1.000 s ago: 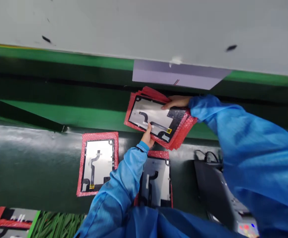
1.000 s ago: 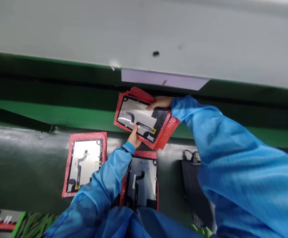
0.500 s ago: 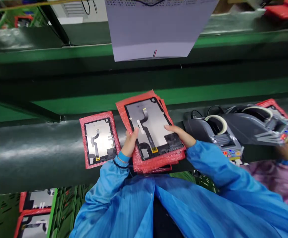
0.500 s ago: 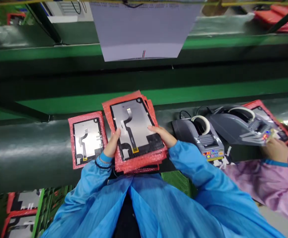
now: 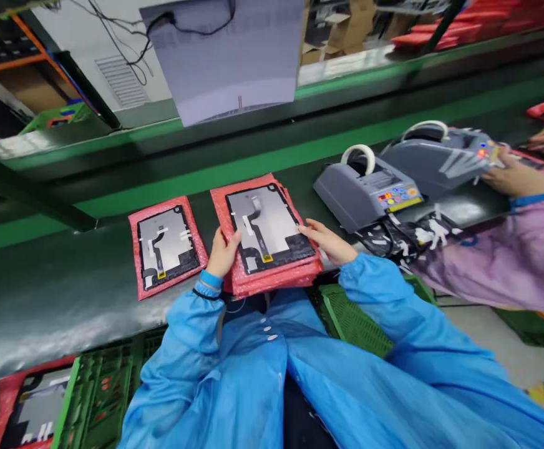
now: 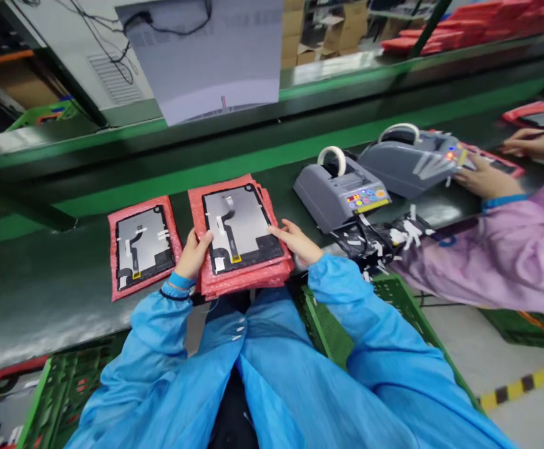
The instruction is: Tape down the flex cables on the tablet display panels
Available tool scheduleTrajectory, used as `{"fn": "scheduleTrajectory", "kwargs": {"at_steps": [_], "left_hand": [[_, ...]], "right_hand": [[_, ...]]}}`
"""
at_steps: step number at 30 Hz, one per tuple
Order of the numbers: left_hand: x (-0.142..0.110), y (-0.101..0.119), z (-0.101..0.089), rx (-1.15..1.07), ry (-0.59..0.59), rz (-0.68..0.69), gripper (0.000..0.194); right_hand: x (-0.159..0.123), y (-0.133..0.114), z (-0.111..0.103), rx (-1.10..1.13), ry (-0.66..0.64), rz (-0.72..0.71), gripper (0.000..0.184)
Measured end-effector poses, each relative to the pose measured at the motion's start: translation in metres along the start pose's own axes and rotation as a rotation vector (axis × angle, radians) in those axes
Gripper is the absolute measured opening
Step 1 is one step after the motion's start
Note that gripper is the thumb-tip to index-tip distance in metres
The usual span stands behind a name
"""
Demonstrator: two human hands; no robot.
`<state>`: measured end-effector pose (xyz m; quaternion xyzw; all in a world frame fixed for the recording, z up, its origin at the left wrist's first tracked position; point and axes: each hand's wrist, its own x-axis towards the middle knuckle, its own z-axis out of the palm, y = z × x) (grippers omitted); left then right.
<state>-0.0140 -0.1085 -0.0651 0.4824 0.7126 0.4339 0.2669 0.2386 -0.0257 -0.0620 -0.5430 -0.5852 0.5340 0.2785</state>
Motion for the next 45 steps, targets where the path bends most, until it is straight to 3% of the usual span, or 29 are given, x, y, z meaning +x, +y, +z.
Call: {"fn": "scheduleTrajectory", "kwargs": {"at_steps": [2,4,6,8,10,13,16,19,21,24,26,29,35,45], "left_hand": [[0.003,-0.005,-0.006,0.033,0.058,0.082,0.055],[0.011,-0.004,-0.017,0.161,0.178,0.196,0.063],[0.024,0.004,-0.032,0.279,0.22,0.417,0.052],[0.037,0.016,-0.046,0.356,0.176,0.612,0.038],[0.047,0.028,-0.055,0.402,0.108,0.742,0.031],[0.057,0.039,-0.06,0.432,0.043,0.834,0.028],[0.064,0.04,-0.056,0.45,-0.022,0.881,0.027],[0.072,0.038,-0.048,0.461,-0.171,0.947,0.028],[0.079,0.037,-0.041,0.463,-0.296,1.005,0.031],[0.088,0.032,-0.032,0.465,-0.458,1.061,0.038],[0.092,0.027,-0.028,0.478,-0.51,1.049,0.044],[0.095,0.018,-0.024,0.513,-0.542,1.008,0.057],[0.098,0.009,-0.023,0.525,-0.582,0.989,0.069],[0.096,0.008,-0.022,0.519,-0.596,0.979,0.073]], "right_hand": [[-0.021,0.015,-0.008,0.242,0.128,0.047,0.042],[-0.038,0.03,-0.026,0.408,0.348,0.011,0.032],[-0.046,0.041,-0.053,0.472,0.658,-0.053,0.026],[-0.045,0.044,-0.082,0.475,0.881,-0.068,0.027],[-0.038,0.042,-0.106,0.466,0.91,-0.035,0.028],[-0.024,0.032,-0.124,0.446,0.794,0.028,0.027],[-0.021,0.025,-0.122,0.361,0.834,0.01,0.025],[-0.03,0.015,-0.109,0.278,0.92,-0.156,0.024],[-0.035,0.0,-0.096,0.245,0.782,-0.246,0.026],[-0.027,-0.036,-0.067,0.125,0.384,-0.272,0.031],[-0.008,-0.063,-0.043,-0.01,0.163,-0.283,0.03],[0.028,-0.093,-0.006,-0.236,-0.026,-0.274,0.02],[0.07,-0.108,0.041,-0.61,-0.176,-0.155,0.013],[0.067,-0.119,0.055,-0.996,-0.184,-0.106,0.02]]}}
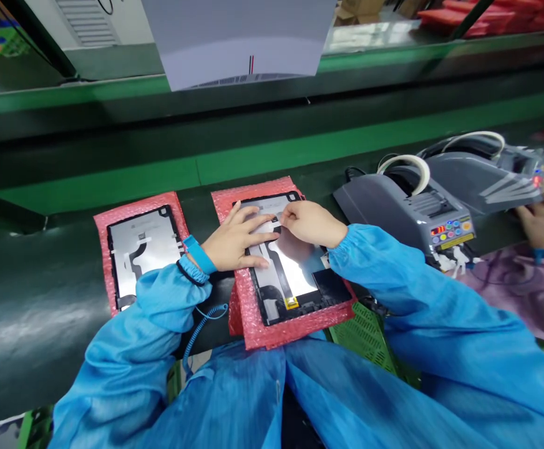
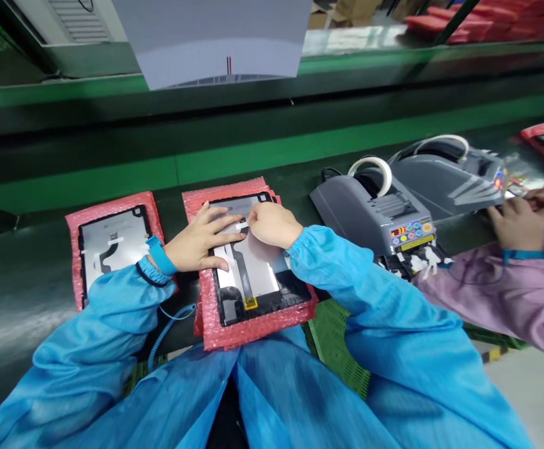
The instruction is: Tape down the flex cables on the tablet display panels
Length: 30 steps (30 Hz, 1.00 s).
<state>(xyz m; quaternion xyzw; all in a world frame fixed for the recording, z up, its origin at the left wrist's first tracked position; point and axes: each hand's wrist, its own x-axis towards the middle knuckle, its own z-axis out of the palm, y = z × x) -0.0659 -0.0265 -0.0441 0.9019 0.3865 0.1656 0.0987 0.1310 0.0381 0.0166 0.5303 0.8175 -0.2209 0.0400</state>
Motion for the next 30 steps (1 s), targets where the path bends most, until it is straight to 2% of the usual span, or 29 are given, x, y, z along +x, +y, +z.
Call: {"fn": "scheduleTrajectory", "kwargs": {"at_steps": [12,18,20,22,26,28,30], "left_hand": [[0.0,0.0,0.001,0.01,0.017,0.002,0.07],[0.001,0.001,-0.002,0.01,0.003,-0.003,0.069],[0.001,0.002,-0.004,0.007,-0.005,-0.021,0.074],[0.002,0.002,-0.006,0.003,-0.007,-0.038,0.08],[0.003,0.002,-0.009,0.008,0.013,-0.028,0.08],[0.003,0.001,-0.01,0.012,0.029,-0.024,0.078],[0.003,-0.003,-0.011,0.019,0.035,-0.032,0.076]], "right_hand": [[0.0,-0.008,0.002,-0.101,0.038,-0.04,0.026],[0.016,0.008,-0.009,-0.14,0.092,0.035,0.041],[0.015,0.021,-0.013,-0.092,0.148,0.052,0.039],[0.002,0.04,-0.014,0.007,0.235,0.064,0.037],[-0.063,0.098,0.003,0.417,0.393,0.051,0.042],[-0.101,0.133,0.02,0.643,0.496,0.155,0.049],[-0.129,0.166,0.037,0.81,0.646,0.327,0.054]]}}
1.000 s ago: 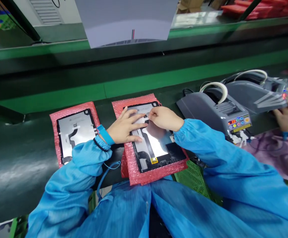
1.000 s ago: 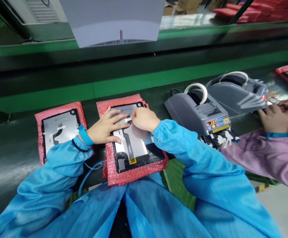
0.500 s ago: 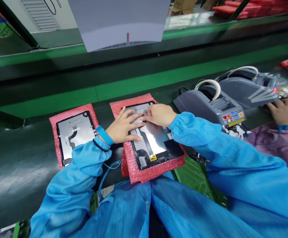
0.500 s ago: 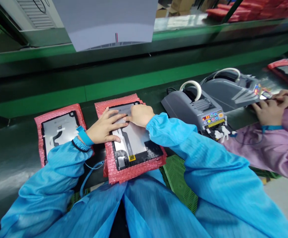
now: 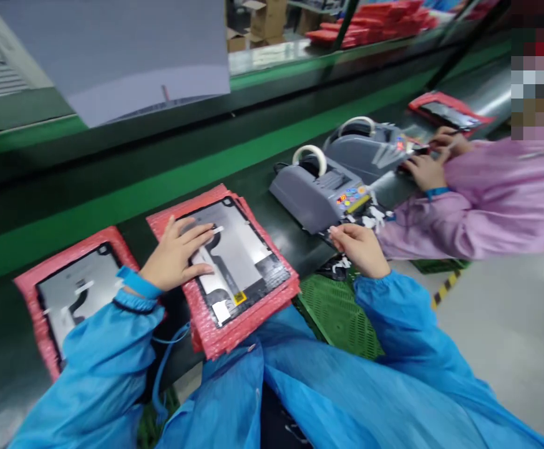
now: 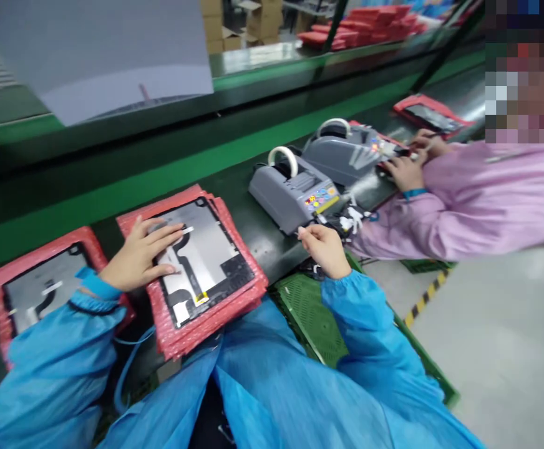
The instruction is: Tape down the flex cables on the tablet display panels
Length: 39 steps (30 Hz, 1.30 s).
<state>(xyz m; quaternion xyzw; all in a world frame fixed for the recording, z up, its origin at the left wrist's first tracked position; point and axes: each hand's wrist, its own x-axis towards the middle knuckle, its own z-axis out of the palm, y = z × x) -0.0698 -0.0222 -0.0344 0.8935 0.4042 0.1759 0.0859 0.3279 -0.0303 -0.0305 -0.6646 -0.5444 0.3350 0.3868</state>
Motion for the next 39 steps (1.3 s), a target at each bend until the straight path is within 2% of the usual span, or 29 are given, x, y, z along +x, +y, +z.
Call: {"fn": "scheduleTrajectory", "kwargs": {"at_steps": [3,6,9,15,18,22,30,33,35,37,39], "left_hand": [[0.001,-0.006,0.0,0.016,0.006,0.003,0.072],[0.003,-0.007,-0.001,0.035,0.018,0.004,0.069],[0.005,-0.001,-0.006,0.046,0.034,-0.029,0.066],[0.013,0.022,-0.026,0.102,0.138,-0.085,0.05],[0.023,0.03,-0.031,0.128,0.16,-0.1,0.047],[0.033,0.036,-0.028,0.153,0.149,-0.106,0.047],[0.036,0.038,-0.021,0.102,0.133,-0.103,0.05],[0.039,0.041,-0.022,0.086,0.146,-0.098,0.049],[0.043,0.048,-0.024,0.062,0.158,-0.092,0.047],[0.05,0.059,-0.025,0.018,0.165,-0.079,0.043],[0.061,0.074,-0.024,-0.055,0.159,-0.058,0.041]], "right_hand": [[0.002,0.033,-0.023,0.121,0.249,0.144,0.056],[0.018,0.039,-0.025,0.238,0.297,0.209,0.051],[0.028,0.032,-0.02,0.325,0.309,0.178,0.041],[0.02,0.036,-0.025,0.381,0.467,0.039,0.034],[0.019,0.042,-0.026,0.432,0.458,0.056,0.036],[0.023,0.043,-0.022,0.447,0.438,0.075,0.046],[0.037,0.046,-0.015,0.417,0.438,0.062,0.05],[0.031,0.043,-0.017,0.372,0.488,-0.012,0.049],[0.02,0.033,-0.018,0.305,0.51,-0.099,0.049],[0.005,0.014,-0.018,0.254,0.423,-0.167,0.049],[-0.008,-0.01,-0.012,0.24,0.222,-0.205,0.051]]}}
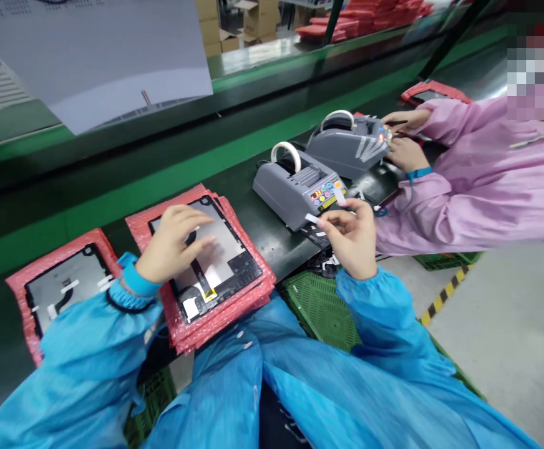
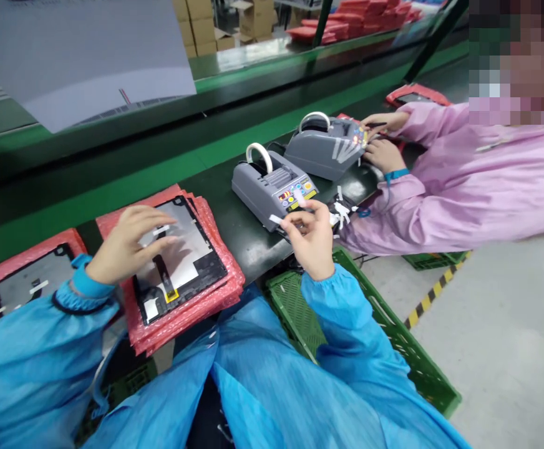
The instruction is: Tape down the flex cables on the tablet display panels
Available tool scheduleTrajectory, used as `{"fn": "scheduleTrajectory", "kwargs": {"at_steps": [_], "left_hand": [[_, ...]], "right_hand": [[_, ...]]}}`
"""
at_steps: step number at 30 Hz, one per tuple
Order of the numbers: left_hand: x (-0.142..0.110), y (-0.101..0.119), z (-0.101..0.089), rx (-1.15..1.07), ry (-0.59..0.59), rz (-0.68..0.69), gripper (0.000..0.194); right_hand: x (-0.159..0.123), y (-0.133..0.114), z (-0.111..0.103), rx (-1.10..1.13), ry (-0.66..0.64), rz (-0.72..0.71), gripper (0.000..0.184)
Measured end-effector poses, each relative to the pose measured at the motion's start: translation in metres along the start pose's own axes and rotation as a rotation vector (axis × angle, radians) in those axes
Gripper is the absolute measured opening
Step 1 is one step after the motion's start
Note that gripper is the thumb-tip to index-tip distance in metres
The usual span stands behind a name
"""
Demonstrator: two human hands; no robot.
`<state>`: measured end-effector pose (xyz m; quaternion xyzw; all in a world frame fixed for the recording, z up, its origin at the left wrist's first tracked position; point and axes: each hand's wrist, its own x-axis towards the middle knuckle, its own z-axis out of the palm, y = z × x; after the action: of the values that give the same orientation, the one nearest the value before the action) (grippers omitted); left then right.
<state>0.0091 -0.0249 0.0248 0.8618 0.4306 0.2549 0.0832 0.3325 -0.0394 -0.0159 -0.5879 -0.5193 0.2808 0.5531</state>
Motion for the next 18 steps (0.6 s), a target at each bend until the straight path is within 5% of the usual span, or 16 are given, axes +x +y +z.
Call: {"fn": "scheduleTrajectory", "kwargs": {"at_steps": [4,8,18], "left_hand": [[0.019,0.028,0.015,-0.191,-0.024,0.035,0.04],[0.023,0.035,0.025,-0.275,-0.03,-0.012,0.038],[0.011,0.028,0.02,-0.357,-0.024,-0.388,0.021]], "right_hand": [[-0.008,-0.041,0.033,0.036,-0.385,-0.041,0.053],[-0.008,-0.052,0.065,0.048,-0.602,-0.109,0.05],[0.007,-0.034,0.089,0.157,-0.684,-0.011,0.049]]}}
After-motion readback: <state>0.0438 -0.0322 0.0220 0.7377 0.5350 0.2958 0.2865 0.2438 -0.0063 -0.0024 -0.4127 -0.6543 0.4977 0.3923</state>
